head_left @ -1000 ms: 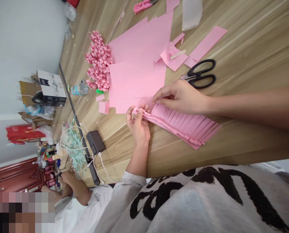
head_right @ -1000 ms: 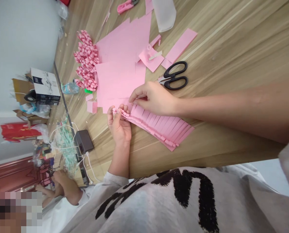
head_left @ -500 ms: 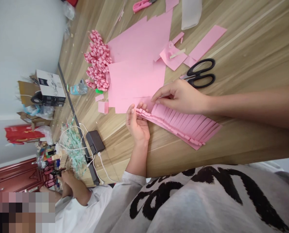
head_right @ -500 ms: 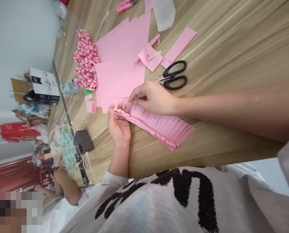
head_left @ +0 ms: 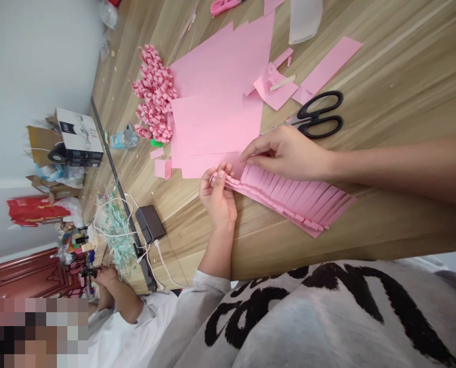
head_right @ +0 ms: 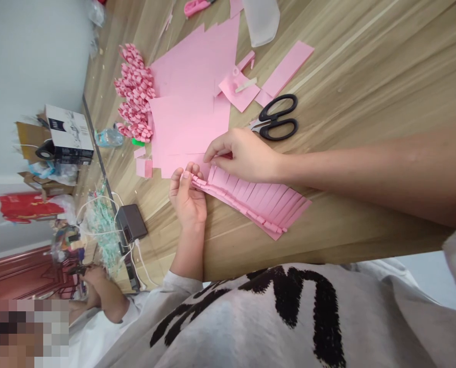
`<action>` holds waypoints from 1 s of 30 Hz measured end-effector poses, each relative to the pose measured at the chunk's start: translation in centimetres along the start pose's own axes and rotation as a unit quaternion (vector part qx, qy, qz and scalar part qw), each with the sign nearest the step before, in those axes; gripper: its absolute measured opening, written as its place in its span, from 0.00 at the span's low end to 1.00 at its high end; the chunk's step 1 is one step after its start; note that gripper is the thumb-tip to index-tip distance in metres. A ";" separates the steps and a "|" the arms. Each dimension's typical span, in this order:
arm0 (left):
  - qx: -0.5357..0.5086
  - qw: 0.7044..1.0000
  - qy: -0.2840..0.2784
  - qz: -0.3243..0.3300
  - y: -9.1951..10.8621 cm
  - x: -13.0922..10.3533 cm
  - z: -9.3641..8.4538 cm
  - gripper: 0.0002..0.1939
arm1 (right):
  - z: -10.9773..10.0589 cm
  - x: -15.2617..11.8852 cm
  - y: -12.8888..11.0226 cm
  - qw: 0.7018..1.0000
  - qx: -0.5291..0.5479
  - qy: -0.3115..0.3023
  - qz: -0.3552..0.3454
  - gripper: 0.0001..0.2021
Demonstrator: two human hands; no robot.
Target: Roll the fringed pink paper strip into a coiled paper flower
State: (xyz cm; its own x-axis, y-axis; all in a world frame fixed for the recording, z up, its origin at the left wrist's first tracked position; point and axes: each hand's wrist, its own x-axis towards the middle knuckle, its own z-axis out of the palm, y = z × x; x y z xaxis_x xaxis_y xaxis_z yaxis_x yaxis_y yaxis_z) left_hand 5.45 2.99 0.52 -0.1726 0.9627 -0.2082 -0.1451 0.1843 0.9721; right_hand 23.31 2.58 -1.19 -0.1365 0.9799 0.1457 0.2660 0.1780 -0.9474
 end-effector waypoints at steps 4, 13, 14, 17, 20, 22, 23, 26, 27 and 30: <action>0.010 1.000 -0.003 -0.004 -0.1 0.0 0.0 0.10 | -0.1 0.0 -0.2 1.000 -0.001 -0.007 0.003 0.15; 0.005 0.999 -0.040 -0.027 0.1 -0.2 0.0 0.18 | -0.2 -0.1 -0.4 1.000 0.012 -0.016 0.017 0.12; 0.010 0.999 -0.042 -0.028 0.1 -0.3 0.0 0.18 | -0.1 -0.1 -0.4 1.000 0.008 -0.011 0.018 0.12; 0.010 0.997 -0.067 -0.026 0.0 -0.4 0.0 0.22 | -0.1 -0.1 -0.6 1.000 -0.002 0.011 0.025 0.09; 0.009 0.994 -0.104 -0.019 0.0 -0.6 -0.1 0.34 | -0.2 -0.1 -0.9 0.999 0.006 0.029 0.031 0.07; 0.009 0.992 -0.125 -0.020 -0.1 -0.7 0.0 0.40 | -0.3 -0.2 -1.1 0.999 0.008 0.042 0.034 0.06; 0.012 0.991 -0.131 -0.019 -0.1 -0.8 0.0 0.42 | -0.3 -0.2 -1.2 0.998 0.007 0.047 0.037 0.05; 0.025 0.991 -0.130 -0.007 -0.2 -1.0 0.0 0.43 | -0.4 -0.2 -1.4 0.998 0.016 0.050 0.037 0.05; 0.030 0.992 -0.125 -0.004 -0.3 -1.0 0.0 0.43 | -0.4 -0.3 -1.4 0.998 0.025 0.047 0.033 0.05; 0.041 0.993 -0.111 0.004 -0.5 -1.0 -0.1 0.43 | -0.4 -0.3 -1.4 0.998 0.043 0.030 0.017 0.04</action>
State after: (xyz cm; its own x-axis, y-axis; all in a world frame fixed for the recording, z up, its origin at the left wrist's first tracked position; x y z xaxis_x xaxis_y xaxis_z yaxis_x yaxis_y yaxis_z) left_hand 5.55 1.95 0.24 0.0462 0.9824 -0.1808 -0.0622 0.1835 0.9810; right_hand 23.34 2.05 0.16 -0.0701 0.9894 0.1273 0.1871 0.1383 -0.9726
